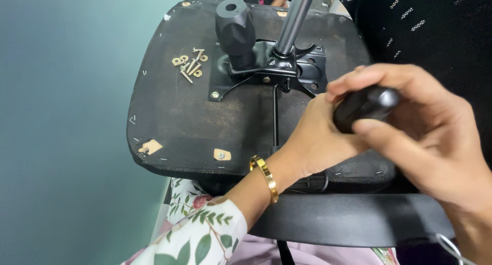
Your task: The person assembles a chair by inserting a screw into the underside of the seat and tightening it with a screwdriver. The person holds the seat steady with one hand while turning the screwdriver with the other.
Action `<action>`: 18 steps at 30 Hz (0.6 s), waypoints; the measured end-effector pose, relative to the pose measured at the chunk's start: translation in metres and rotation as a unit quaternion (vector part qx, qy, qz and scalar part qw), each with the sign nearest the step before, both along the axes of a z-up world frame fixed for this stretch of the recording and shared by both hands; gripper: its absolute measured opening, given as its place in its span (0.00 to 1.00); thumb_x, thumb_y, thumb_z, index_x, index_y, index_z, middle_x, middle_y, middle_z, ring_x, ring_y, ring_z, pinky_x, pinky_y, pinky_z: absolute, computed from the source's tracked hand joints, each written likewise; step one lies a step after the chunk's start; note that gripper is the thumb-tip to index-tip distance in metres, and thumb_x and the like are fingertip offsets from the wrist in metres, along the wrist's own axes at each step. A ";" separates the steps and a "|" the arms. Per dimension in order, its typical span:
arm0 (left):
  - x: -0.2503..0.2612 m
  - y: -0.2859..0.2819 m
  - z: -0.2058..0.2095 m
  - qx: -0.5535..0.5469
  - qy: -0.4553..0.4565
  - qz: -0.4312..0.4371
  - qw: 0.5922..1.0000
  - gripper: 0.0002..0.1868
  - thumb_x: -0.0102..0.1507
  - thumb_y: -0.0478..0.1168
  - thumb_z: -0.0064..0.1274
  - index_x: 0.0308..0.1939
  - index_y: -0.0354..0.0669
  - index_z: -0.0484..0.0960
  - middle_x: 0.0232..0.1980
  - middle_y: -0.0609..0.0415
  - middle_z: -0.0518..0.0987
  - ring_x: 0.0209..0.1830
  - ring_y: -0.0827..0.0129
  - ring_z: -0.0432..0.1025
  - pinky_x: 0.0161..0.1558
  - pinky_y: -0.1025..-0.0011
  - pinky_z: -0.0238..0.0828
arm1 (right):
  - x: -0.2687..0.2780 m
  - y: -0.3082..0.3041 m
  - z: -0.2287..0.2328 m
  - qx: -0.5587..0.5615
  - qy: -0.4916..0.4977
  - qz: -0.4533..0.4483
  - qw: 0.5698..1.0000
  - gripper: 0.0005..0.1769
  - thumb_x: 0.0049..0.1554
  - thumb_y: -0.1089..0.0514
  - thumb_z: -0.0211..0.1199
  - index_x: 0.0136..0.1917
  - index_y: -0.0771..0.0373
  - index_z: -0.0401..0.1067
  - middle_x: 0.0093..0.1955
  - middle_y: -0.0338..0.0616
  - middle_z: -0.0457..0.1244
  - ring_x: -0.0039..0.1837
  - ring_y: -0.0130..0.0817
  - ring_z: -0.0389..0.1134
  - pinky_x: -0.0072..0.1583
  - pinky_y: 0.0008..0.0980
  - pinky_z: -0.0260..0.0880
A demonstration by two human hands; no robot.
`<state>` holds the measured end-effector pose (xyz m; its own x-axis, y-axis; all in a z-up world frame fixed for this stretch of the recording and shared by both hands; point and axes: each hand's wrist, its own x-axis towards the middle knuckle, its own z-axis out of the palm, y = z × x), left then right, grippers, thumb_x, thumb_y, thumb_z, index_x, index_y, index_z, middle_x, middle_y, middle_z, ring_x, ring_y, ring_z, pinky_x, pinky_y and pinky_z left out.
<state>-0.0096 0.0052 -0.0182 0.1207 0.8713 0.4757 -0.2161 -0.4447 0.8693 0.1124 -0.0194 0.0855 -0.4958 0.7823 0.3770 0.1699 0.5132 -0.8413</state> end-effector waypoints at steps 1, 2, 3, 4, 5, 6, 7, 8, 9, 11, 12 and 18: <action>0.001 0.000 0.005 -0.011 0.064 0.017 0.998 0.21 0.56 0.42 0.63 0.48 0.35 0.79 0.38 0.49 0.85 0.41 0.66 0.83 0.47 0.68 0.80 | 0.000 0.000 -0.004 0.006 0.022 -0.020 1.000 0.21 0.53 0.69 0.62 0.60 0.64 0.68 0.57 0.45 0.67 0.64 0.30 0.69 0.68 0.31 0.71; 0.003 -0.004 0.009 -0.019 0.068 0.060 0.996 0.23 0.56 0.42 0.63 0.52 0.36 0.78 0.39 0.47 0.85 0.41 0.62 0.82 0.45 0.67 0.79 | 0.001 0.001 -0.006 0.020 0.018 -0.045 0.999 0.21 0.53 0.69 0.64 0.61 0.65 0.68 0.58 0.45 0.67 0.63 0.30 0.69 0.68 0.31 0.71; 0.007 -0.011 0.013 -0.027 0.072 0.103 0.992 0.26 0.55 0.42 0.62 0.56 0.37 0.77 0.40 0.46 0.85 0.42 0.57 0.82 0.44 0.65 0.79 | 0.004 0.002 -0.009 0.034 0.015 -0.071 0.997 0.22 0.53 0.69 0.66 0.61 0.66 0.69 0.58 0.46 0.67 0.62 0.30 0.69 0.67 0.31 0.72; 0.013 -0.019 0.017 -0.034 0.078 0.142 0.986 0.30 0.54 0.43 0.61 0.59 0.39 0.76 0.41 0.44 0.85 0.42 0.53 0.81 0.42 0.64 0.78 | 0.008 0.002 -0.010 0.048 0.012 -0.099 0.994 0.22 0.54 0.70 0.68 0.62 0.67 0.70 0.58 0.46 0.67 0.62 0.30 0.69 0.66 0.31 0.72; 0.018 -0.026 0.021 -0.060 0.081 0.144 0.984 0.28 0.54 0.43 0.60 0.58 0.39 0.76 0.40 0.45 0.85 0.41 0.54 0.82 0.42 0.64 0.78 | 0.011 0.001 -0.011 0.075 -0.001 -0.105 0.992 0.22 0.54 0.70 0.69 0.61 0.68 0.70 0.58 0.46 0.67 0.61 0.30 0.70 0.66 0.30 0.73; 0.022 -0.033 0.023 -0.086 0.083 0.152 0.981 0.27 0.55 0.44 0.60 0.56 0.40 0.76 0.38 0.45 0.85 0.40 0.54 0.83 0.42 0.63 0.79 | 0.012 0.001 -0.012 0.102 -0.014 -0.105 0.989 0.22 0.54 0.70 0.70 0.61 0.69 0.70 0.57 0.46 0.67 0.61 0.30 0.70 0.65 0.30 0.73; 0.023 -0.039 0.025 -0.112 0.086 0.159 0.977 0.25 0.55 0.44 0.60 0.55 0.40 0.76 0.37 0.45 0.85 0.39 0.55 0.83 0.43 0.63 0.79 | 0.010 0.001 -0.013 0.129 -0.027 -0.104 0.986 0.21 0.54 0.70 0.71 0.60 0.70 0.69 0.57 0.47 0.67 0.61 0.30 0.70 0.64 0.30 0.74; 0.023 -0.040 0.025 -0.105 0.067 0.164 0.978 0.26 0.56 0.45 0.60 0.56 0.41 0.77 0.38 0.45 0.85 0.41 0.56 0.83 0.43 0.63 0.80 | 0.007 0.000 -0.014 0.139 -0.031 -0.113 0.983 0.22 0.54 0.69 0.72 0.60 0.70 0.69 0.57 0.47 0.67 0.61 0.30 0.70 0.64 0.30 0.74; 0.022 -0.039 0.025 -0.099 0.047 0.169 0.979 0.26 0.56 0.45 0.60 0.57 0.42 0.78 0.39 0.45 0.85 0.42 0.56 0.83 0.44 0.64 0.80 | 0.002 -0.004 -0.016 0.149 -0.036 -0.121 0.981 0.22 0.54 0.69 0.72 0.60 0.71 0.69 0.57 0.48 0.67 0.61 0.31 0.70 0.64 0.30 0.73; 0.021 -0.033 0.021 -0.089 0.069 0.172 0.979 0.23 0.56 0.46 0.61 0.53 0.42 0.80 0.39 0.46 0.85 0.42 0.57 0.84 0.43 0.65 0.80 | -0.003 -0.006 -0.018 0.135 -0.026 -0.122 0.983 0.21 0.54 0.69 0.72 0.58 0.70 0.68 0.56 0.48 0.67 0.59 0.30 0.70 0.63 0.30 0.74; 0.019 -0.025 0.018 -0.085 0.110 0.172 0.975 0.20 0.55 0.47 0.62 0.47 0.41 0.81 0.37 0.46 0.86 0.41 0.56 0.83 0.42 0.65 0.80 | -0.006 -0.007 -0.020 0.110 -0.013 -0.113 0.987 0.19 0.55 0.68 0.72 0.57 0.69 0.68 0.54 0.46 0.67 0.58 0.29 0.71 0.62 0.29 0.76; 0.016 -0.005 0.000 -0.031 0.108 0.113 0.987 0.16 0.57 0.45 0.60 0.42 0.37 0.81 0.36 0.47 0.85 0.40 0.57 0.83 0.40 0.66 0.78 | -0.005 -0.002 -0.012 0.060 -0.015 -0.080 0.995 0.14 0.58 0.69 0.68 0.55 0.67 0.66 0.54 0.47 0.68 0.61 0.30 0.72 0.65 0.32 0.75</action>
